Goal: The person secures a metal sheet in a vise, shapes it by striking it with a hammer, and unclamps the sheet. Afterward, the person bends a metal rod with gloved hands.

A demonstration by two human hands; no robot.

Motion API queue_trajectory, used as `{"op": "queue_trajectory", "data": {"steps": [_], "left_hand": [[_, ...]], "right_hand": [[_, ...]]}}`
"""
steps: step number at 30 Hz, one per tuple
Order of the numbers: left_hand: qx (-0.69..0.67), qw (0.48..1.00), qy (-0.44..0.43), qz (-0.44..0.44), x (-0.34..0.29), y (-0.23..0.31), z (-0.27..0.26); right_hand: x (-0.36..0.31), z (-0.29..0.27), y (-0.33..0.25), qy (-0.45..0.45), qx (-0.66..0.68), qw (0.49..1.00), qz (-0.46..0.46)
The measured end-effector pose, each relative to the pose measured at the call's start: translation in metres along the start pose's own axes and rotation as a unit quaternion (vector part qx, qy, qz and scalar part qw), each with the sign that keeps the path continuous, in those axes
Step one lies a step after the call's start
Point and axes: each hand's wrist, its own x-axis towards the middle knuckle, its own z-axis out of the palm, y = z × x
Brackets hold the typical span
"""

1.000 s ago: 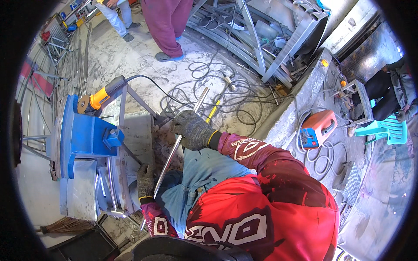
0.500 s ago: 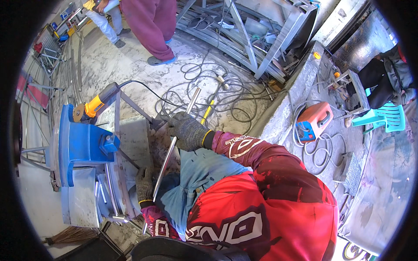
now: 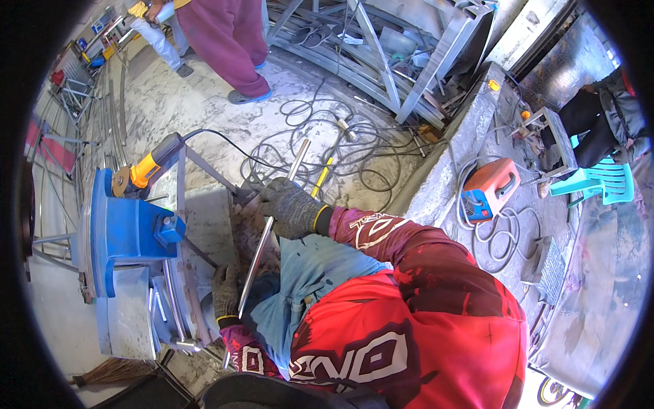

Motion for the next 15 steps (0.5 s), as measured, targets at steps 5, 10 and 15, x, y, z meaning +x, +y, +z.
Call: {"op": "queue_trajectory", "data": {"steps": [5,10,15], "left_hand": [[-0.014,0.999,-0.02,-0.021,0.006,-0.001,0.003],[-0.018,0.999,-0.016,-0.029,0.011,0.004,0.005],[0.066,0.998,-0.002,-0.009,0.004,-0.004,-0.006]], "right_hand": [[-0.001,0.003,0.008,0.012,0.001,1.0,0.0],[0.002,0.001,0.01,0.015,-0.004,1.0,0.002],[0.012,-0.001,-0.004,0.056,0.006,0.998,-0.016]]}}
